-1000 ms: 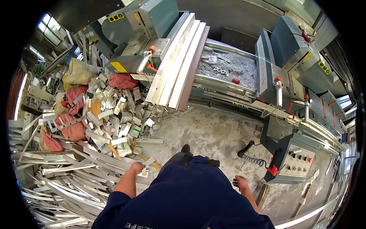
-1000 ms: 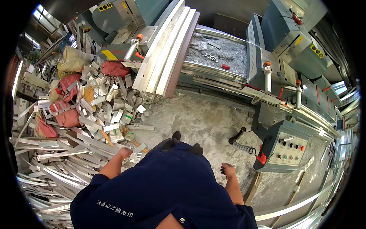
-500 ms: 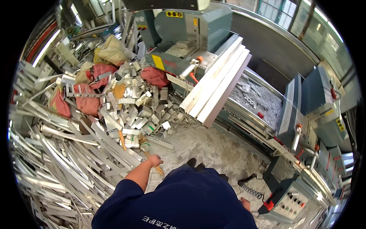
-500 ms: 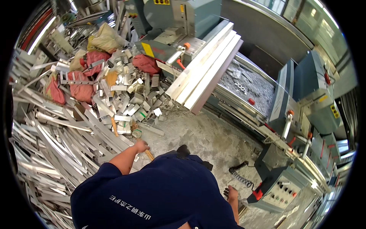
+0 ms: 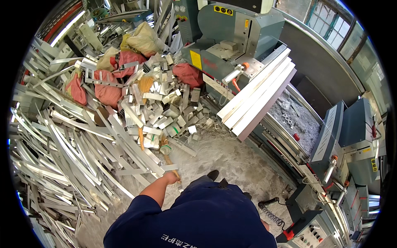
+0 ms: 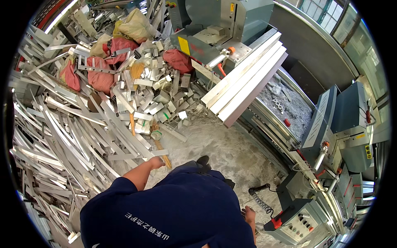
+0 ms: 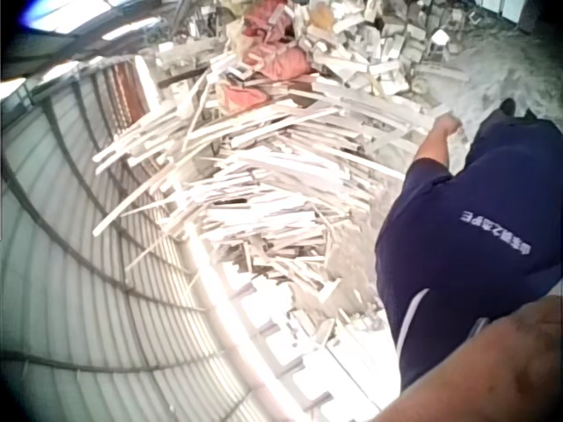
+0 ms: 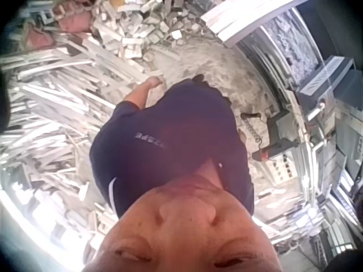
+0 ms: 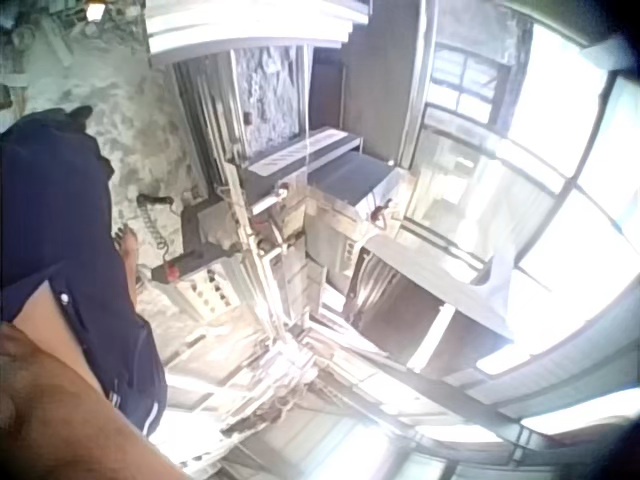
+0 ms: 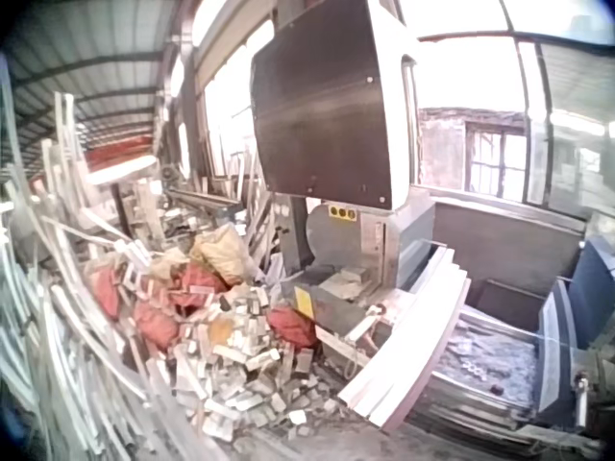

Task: The person walks through a cluttered workshop carrying long metal bars. They place the bars into a cutting machine, operate the controls to cut the metal, and then remove the cut pieces. The person repeats this process with multiple bars, stacking the finished pieces nearby.

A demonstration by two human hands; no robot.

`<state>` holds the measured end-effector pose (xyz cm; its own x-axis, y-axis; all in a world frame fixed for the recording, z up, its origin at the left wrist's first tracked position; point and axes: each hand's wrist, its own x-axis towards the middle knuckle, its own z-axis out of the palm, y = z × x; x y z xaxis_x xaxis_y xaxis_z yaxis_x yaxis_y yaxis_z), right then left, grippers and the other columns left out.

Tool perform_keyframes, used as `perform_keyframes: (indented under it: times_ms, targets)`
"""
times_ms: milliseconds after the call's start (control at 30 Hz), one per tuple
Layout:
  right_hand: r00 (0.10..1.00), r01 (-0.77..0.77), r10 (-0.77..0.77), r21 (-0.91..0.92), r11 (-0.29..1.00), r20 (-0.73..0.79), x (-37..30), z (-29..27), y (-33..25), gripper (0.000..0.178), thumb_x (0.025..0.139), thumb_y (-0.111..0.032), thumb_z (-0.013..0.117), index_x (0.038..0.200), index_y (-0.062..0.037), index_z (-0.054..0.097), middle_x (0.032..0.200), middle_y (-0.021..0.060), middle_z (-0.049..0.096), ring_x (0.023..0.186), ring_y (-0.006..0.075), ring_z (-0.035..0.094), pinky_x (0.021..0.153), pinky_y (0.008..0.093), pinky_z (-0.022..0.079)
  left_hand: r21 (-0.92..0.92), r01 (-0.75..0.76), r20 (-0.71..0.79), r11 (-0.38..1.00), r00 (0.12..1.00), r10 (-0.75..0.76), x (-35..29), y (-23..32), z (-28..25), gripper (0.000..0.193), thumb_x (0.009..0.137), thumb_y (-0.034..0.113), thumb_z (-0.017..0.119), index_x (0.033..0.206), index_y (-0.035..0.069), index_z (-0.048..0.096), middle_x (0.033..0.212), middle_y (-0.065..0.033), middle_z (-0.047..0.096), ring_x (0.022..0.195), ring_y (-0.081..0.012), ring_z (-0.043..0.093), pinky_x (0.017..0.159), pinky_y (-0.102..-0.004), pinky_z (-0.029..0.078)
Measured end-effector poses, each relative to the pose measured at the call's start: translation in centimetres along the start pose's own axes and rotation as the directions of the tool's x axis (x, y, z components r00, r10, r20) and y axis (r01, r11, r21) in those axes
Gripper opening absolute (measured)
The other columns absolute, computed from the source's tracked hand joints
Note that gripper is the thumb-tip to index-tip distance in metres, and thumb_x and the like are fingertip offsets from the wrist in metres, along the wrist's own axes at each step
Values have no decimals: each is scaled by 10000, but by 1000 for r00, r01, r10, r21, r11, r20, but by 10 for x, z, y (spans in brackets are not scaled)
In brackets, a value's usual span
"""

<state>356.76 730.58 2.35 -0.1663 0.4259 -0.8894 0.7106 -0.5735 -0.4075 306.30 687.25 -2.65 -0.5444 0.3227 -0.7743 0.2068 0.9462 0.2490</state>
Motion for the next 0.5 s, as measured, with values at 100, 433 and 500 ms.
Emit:
perform_keyframes:
  times_ms: [100,433,500]
  targets:
    - [999,-35,36,41,999,-26,-1,6,-7,517,942,-269,556,1365,1,433,1260,204,558,1025,314,597,816,412,503,-124,-125,-76,984,990,116,-12,17,-14,477,768,455,571,871,13,717,969,-228,666,912,-365,632,838,-411,484]
    - [992,102,-110,-111,989,-66,-31,32,-26,441,905,-226,583,1261,26,513,1113,170,617,897,289,633,716,380,531,8,-109,26,994,994,109,39,6,-30,452,780,431,570,883,13,706,994,-235,650,956,-366,610,838,-422,481]
    - [987,125,-131,-64,990,-91,-27,27,-5,416,880,-203,600,1213,40,544,1070,165,629,866,278,638,703,376,534,55,-117,31,992,993,116,61,-5,-28,448,772,448,586,859,24,704,986,-221,657,930,-362,621,813,-430,489]
